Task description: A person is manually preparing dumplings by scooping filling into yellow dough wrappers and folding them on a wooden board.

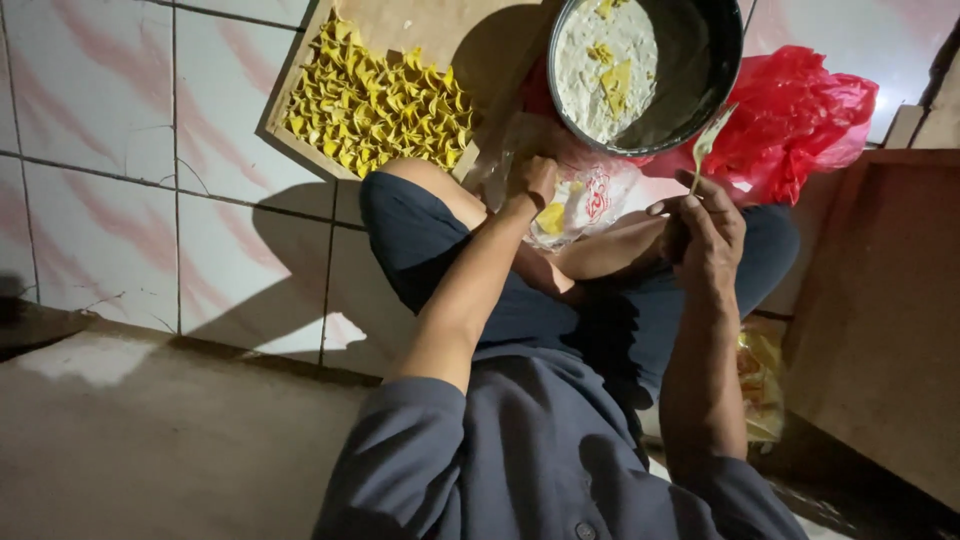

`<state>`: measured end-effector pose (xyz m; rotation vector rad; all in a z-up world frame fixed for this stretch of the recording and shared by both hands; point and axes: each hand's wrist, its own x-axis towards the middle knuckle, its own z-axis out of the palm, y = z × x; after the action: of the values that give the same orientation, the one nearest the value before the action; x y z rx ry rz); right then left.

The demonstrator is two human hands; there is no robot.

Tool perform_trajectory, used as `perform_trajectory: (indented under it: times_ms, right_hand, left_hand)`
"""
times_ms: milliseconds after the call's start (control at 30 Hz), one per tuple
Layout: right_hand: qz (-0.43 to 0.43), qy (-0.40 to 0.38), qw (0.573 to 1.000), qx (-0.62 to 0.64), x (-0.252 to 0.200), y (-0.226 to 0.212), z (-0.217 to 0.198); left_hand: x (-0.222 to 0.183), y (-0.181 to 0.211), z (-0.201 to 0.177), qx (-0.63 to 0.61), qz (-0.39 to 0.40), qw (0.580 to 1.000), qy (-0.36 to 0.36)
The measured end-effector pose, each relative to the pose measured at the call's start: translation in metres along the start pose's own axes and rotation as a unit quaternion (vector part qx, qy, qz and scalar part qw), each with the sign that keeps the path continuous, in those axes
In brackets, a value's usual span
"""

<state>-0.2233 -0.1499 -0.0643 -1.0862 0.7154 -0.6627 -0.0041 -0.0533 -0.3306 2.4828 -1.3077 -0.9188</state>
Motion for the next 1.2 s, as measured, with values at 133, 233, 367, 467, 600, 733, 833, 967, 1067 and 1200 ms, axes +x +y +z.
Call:
perform_trajectory:
  times_ms: [133,233,367,467,600,733,833,967,1067,1200]
  right_hand:
    - [-0.001,0.004,1.000,-0.029,-0.001,-0.006,0.005]
    - [0.011,0.000,0.999,-0.043,-0.003,-0.010,0.012]
    - [0.022,0.002,1.000,-0.018,-0.002,0.005,0.003]
    - [0.023,-0.005,0.999,-0.048,0.004,0.015,-0.005]
    - [0.028,-0.013,0.999,-0.028,0.003,-0.006,0.020]
    - [0.020,-0.040,0.997,-0.056,0.003,-0.012,0.026]
    - [0.030,-0.041,0.995,-0.082,0.003,-0.016,0.031]
    - [0.045,-0.042,0.991,-0.118,0.002,-0.019,0.030]
    - [0.012,-0.055,0.983,-0.176,0.008,-0.016,0.022]
    - [-0.068,-0.098,0.948,-0.296,0.034,-0.021,-0.005]
  left_hand:
    - [0.000,-0.011,0.019,-0.014,-0.043,0.999,-0.008]
    - [-0.049,0.029,-0.064,-0.082,-0.106,0.991,0.024]
    - [-0.088,0.040,-0.104,-0.276,-0.084,0.940,0.180]
    - [-0.131,0.064,-0.166,-0.414,-0.150,0.890,0.116]
    - [-0.124,0.054,-0.150,-0.546,-0.177,0.811,0.116]
    - [-0.115,0.022,-0.121,-0.473,-0.129,0.857,0.156]
    - [-0.095,-0.004,-0.088,-0.319,-0.157,0.931,0.082]
    - [-0.130,0.039,-0.145,-0.638,-0.115,0.744,0.159]
    - [-0.133,0.053,-0.163,-0.729,-0.073,0.642,0.228]
    - [-0.148,0.070,-0.191,-0.723,-0.068,0.660,0.193]
